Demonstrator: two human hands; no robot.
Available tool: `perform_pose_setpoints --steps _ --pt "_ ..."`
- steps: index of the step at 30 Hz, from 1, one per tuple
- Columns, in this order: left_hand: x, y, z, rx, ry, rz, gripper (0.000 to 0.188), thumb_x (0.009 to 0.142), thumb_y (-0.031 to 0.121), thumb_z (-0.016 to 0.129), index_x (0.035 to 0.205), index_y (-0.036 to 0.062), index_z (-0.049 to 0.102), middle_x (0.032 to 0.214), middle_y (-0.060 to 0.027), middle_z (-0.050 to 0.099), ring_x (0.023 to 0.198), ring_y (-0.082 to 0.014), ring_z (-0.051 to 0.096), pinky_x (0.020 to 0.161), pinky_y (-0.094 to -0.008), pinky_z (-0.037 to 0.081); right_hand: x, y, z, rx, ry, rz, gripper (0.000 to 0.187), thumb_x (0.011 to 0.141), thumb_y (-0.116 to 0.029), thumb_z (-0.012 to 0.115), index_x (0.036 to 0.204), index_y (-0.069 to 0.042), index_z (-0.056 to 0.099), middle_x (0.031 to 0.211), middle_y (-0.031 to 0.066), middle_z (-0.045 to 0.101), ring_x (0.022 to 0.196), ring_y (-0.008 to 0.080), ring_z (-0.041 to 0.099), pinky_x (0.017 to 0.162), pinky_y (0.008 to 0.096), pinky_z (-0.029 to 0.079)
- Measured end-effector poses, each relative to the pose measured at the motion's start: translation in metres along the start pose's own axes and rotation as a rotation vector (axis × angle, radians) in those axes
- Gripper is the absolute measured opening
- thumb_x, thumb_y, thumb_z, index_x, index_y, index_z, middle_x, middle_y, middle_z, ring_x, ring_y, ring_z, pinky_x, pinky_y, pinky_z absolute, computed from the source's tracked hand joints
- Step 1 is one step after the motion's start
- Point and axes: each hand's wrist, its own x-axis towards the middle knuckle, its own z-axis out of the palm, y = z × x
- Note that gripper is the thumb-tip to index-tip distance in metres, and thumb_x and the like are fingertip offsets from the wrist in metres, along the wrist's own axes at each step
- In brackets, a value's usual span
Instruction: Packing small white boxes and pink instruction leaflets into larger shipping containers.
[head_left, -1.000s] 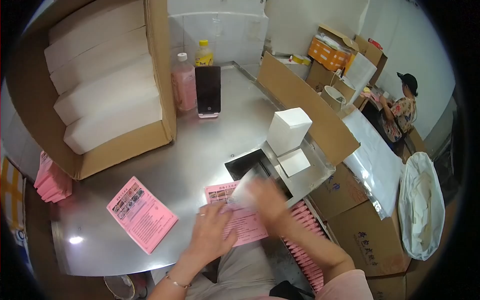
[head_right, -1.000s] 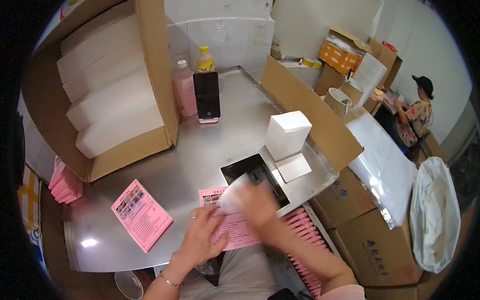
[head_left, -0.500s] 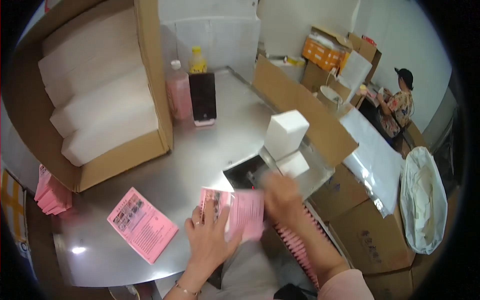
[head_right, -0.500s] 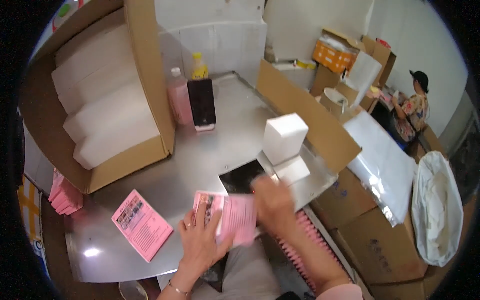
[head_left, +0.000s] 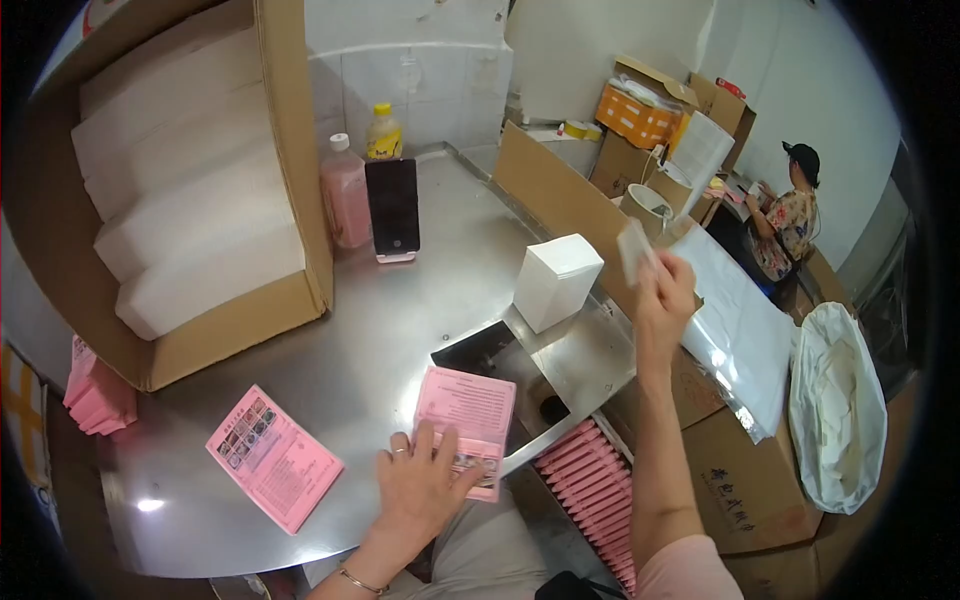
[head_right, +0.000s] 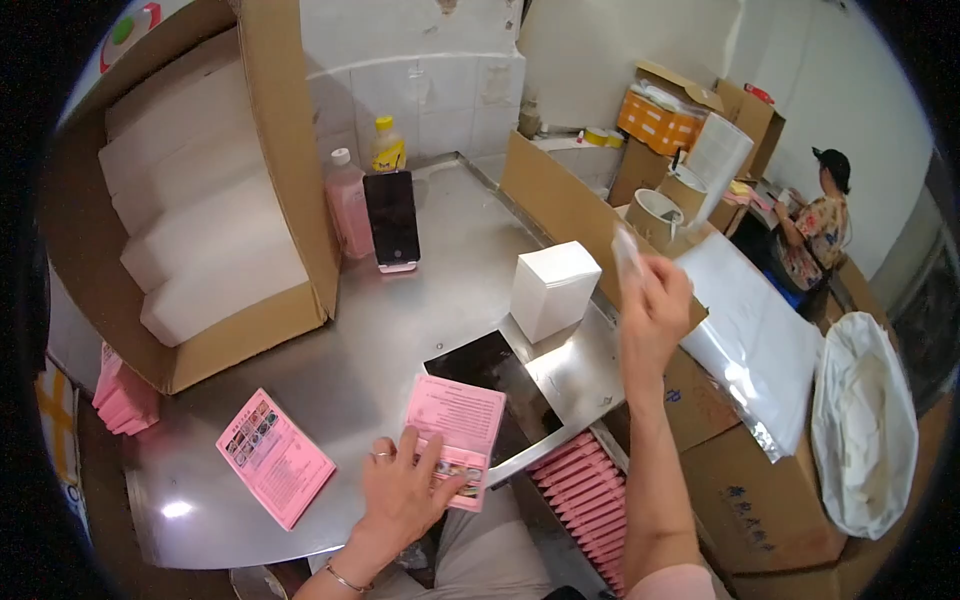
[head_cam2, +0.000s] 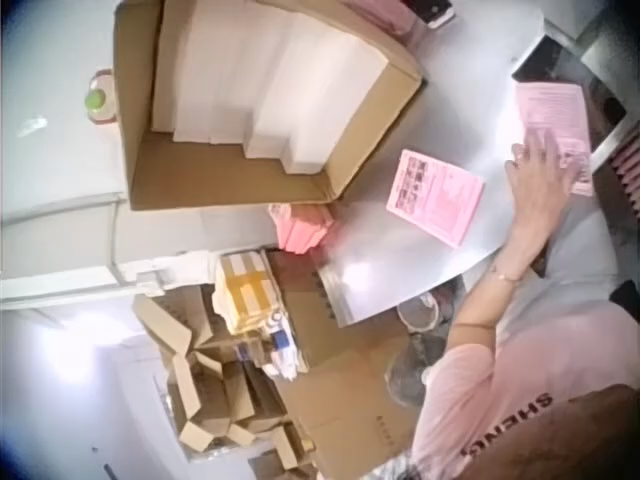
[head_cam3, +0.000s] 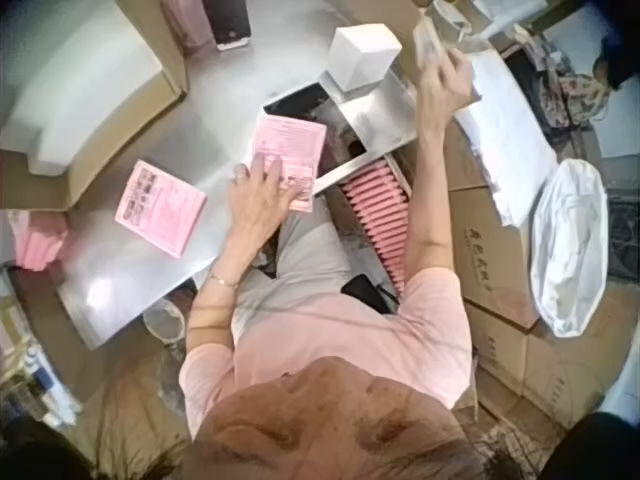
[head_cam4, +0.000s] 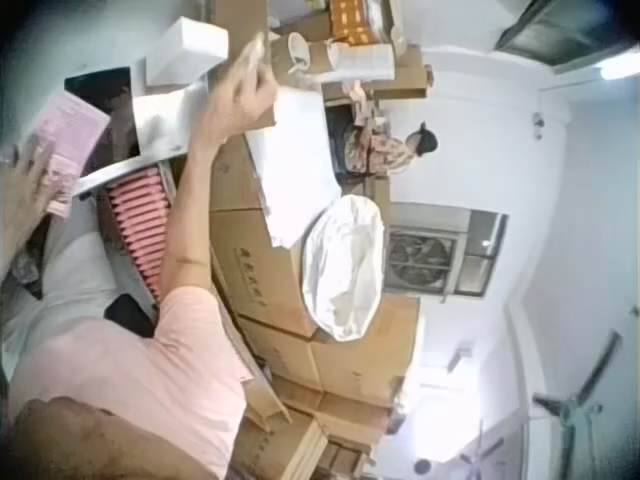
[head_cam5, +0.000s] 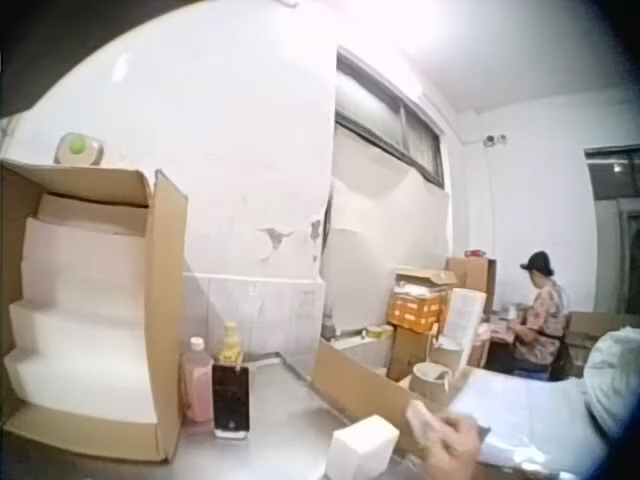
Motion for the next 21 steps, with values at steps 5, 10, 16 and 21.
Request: perform_pose_setpoints --steps 5,10,16,21 --pt "0.007 0.008 0.014 -0.084 0.057 -0.019 0.045 0.084 0.047 0.071 0.108 0.0088 0.065 0.104 -0.014 0.056 0.079 -0.0293 0.05 0.066 -0.0395 0.036 0.018 0.021 0.052 -0.316 -0.272 -0.495 0.012 0.085 -0.013 0.068 0.091 -0.007 0.077 0.1 0.0099 0.066 0.101 0.0283 0.058 0.088 0.0385 0.046" --pt "0.007 0.005 0.009 -0.145 0.076 -0.015 0.046 0.083 0.042 0.073 0.111 0.0067 0.064 0.107 -0.0178 0.054 0.084 -0.0318 0.049 0.07 -0.0419 0.038 0.012 0.031 0.061 -0.361 -0.627 -0.283 0.019 0.086 -0.018 0.068 0.099 -0.008 0.078 0.094 0.0129 0.063 0.093 0.0324 0.059 0.083 0.0435 0.049" --pt "0.007 0.005 0.006 -0.178 -0.023 -0.049 0.049 0.082 0.04 0.075 0.114 0.0049 0.064 0.114 -0.0214 0.053 0.093 -0.0347 0.049 0.076 -0.0435 0.039 0.0 0.028 0.06 -0.3 -0.561 -0.259 0.022 0.087 -0.021 0.066 0.099 -0.006 0.077 0.094 0.016 0.062 0.089 0.0337 0.06 0.081 0.0439 0.05" --pt "0.01 0.005 0.011 -0.126 0.108 0.009 0.041 0.085 0.041 0.07 0.108 0.0067 0.064 0.106 -0.0181 0.056 0.079 -0.0306 0.049 0.067 -0.0416 0.036 0.0 0.032 0.063 -0.28 -0.593 -0.208 0.019 0.085 -0.015 0.064 0.093 -0.003 0.075 0.096 0.017 0.062 0.094 0.0345 0.059 0.083 0.0441 0.05"
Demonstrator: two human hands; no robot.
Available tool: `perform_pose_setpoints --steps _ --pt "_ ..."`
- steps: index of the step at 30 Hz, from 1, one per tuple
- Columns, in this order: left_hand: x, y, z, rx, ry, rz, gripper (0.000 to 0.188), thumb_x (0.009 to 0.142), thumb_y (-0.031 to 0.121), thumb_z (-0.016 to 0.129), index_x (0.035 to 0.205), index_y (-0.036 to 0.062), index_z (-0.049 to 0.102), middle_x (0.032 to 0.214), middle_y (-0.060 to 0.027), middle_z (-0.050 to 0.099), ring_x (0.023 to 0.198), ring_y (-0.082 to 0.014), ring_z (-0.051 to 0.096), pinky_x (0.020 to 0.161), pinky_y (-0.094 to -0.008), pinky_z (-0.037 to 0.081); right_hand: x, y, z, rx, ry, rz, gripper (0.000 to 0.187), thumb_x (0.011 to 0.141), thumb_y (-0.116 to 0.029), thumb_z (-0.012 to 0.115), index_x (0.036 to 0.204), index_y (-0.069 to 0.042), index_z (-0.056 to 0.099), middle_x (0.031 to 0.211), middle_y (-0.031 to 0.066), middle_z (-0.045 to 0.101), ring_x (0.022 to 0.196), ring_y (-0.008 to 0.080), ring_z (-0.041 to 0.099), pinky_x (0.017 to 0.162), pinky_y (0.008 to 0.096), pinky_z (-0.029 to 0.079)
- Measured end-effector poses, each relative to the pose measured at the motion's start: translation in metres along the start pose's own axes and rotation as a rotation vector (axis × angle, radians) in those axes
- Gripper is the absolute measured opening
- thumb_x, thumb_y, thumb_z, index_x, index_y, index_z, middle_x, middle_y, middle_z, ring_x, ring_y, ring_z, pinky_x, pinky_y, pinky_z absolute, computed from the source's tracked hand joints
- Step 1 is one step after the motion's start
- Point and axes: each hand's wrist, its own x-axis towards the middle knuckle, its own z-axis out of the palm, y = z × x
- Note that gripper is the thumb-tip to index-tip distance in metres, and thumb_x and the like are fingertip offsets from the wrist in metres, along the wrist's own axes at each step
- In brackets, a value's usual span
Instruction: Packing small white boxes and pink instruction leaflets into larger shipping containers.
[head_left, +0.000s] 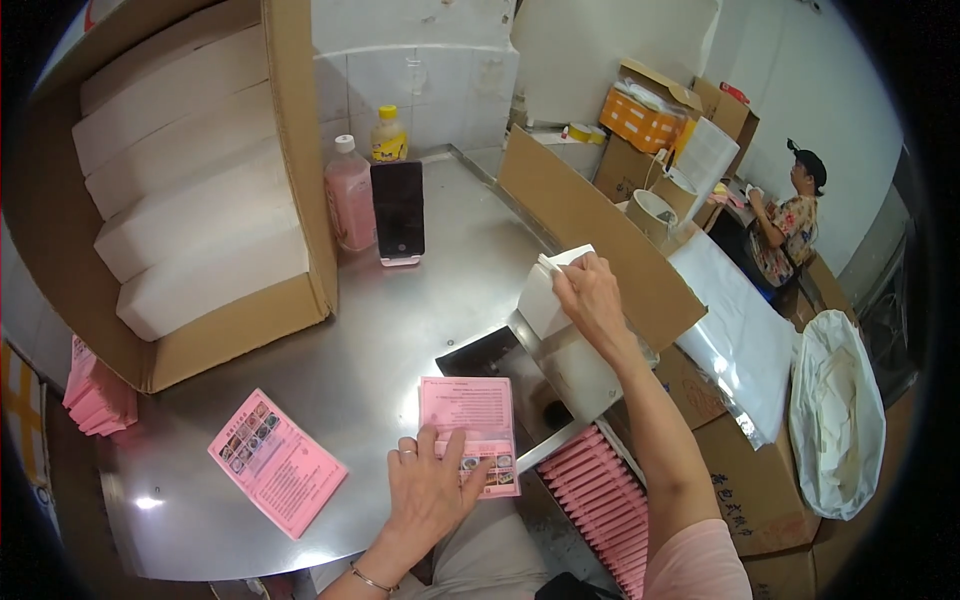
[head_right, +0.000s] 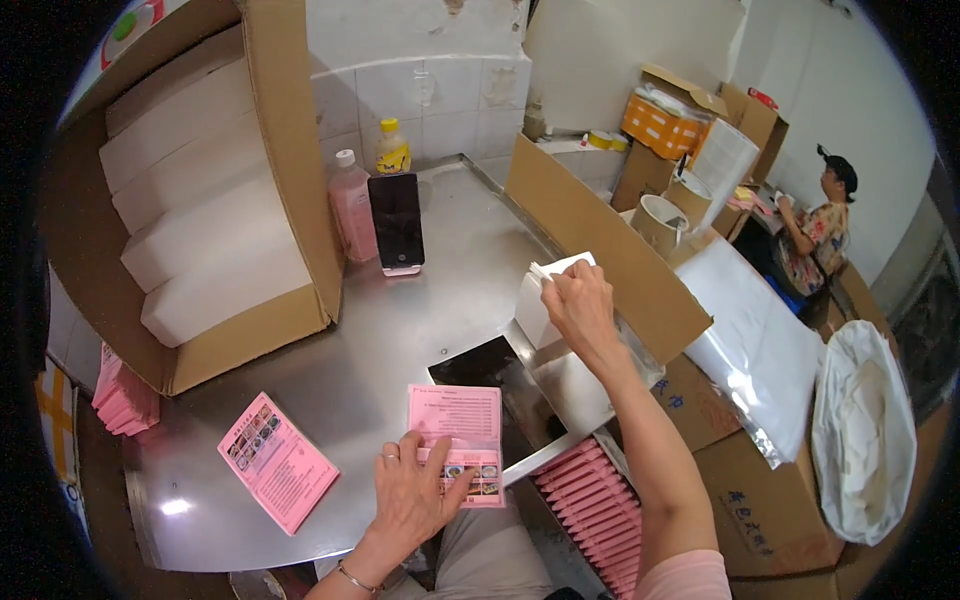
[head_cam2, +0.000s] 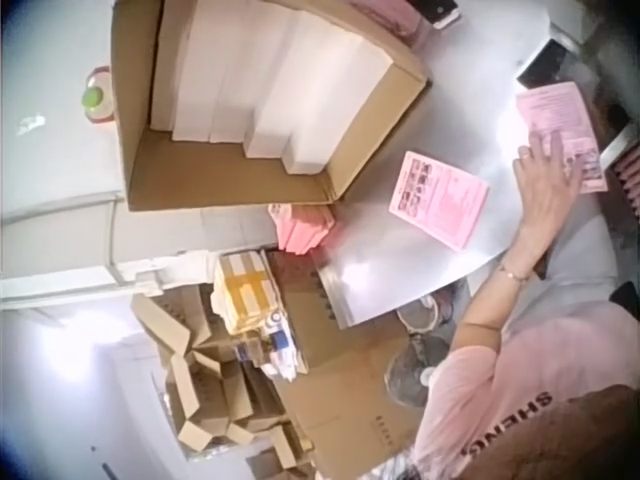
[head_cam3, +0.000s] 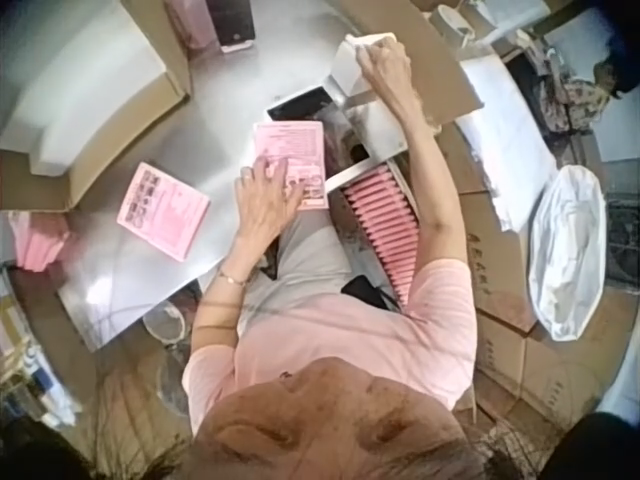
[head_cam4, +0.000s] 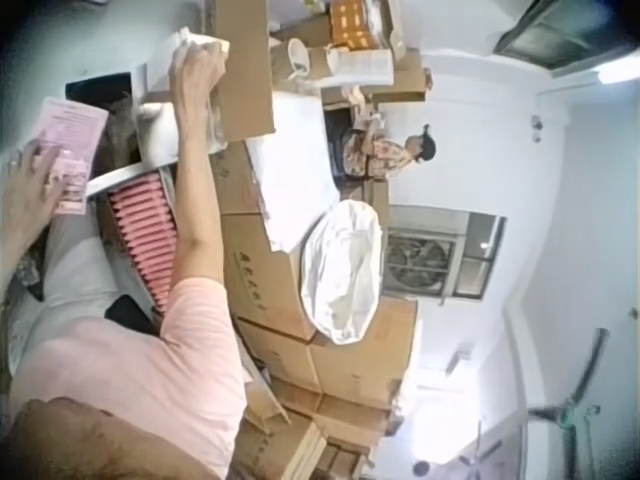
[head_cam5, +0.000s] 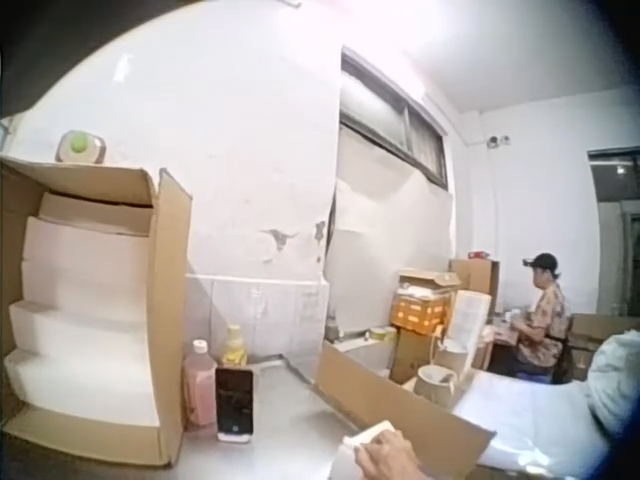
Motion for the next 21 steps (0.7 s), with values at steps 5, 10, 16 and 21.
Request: perform_pose_setpoints --steps 5,10,16,21 --pt "0.0 -0.006 0.008 -0.049 -0.051 0.075 0.04 0.082 0.031 0.071 0.111 0.0044 0.062 0.107 -0.0162 0.056 0.083 -0.031 0.051 0.07 -0.042 0.038 -0.015 0.001 0.0 0.02 0.229 -0.084 0.029 0.08 -0.003 0.06 0.108 0.0 0.069 0.101 0.0181 0.063 0.097 0.0373 0.06 0.087 0.0459 0.049" --pt "-0.012 -0.024 -0.007 -0.108 -0.15 -0.006 0.057 0.073 0.034 0.075 0.121 0.0084 0.059 0.106 -0.0147 0.054 0.087 -0.0322 0.052 0.073 -0.0443 0.039 -0.153 -0.08 0.011 0.092 -0.09 -0.669 0.04 0.088 -0.007 0.055 0.127 0.0 0.059 0.132 0.0197 0.059 0.127 0.0403 0.054 0.111 0.0614 0.034" --pt "-0.004 -0.008 -0.019 -0.112 -0.147 -0.019 0.082 0.074 0.033 0.076 0.148 0.017 0.043 0.099 -0.0153 0.052 0.085 -0.0327 0.051 0.074 -0.0438 0.039 -0.146 -0.118 0.037 0.153 -0.28 -0.556 0.045 0.084 -0.024 0.067 0.124 -0.004 0.06 0.119 0.0161 0.061 0.106 0.0338 0.06 0.108 0.0679 0.027" --pt "-0.01 -0.004 -0.033 -0.145 -0.177 -0.089 0.069 0.081 0.016 0.072 0.145 0.0132 0.046 0.098 -0.0144 0.054 0.087 -0.0322 0.053 0.074 -0.0413 0.042 -0.114 -0.094 0.058 0.118 -0.574 -0.212 0.04 0.085 -0.019 0.065 0.118 0.0 0.055 0.112 0.0205 0.062 0.107 0.0404 0.058 0.101 0.0666 0.033"
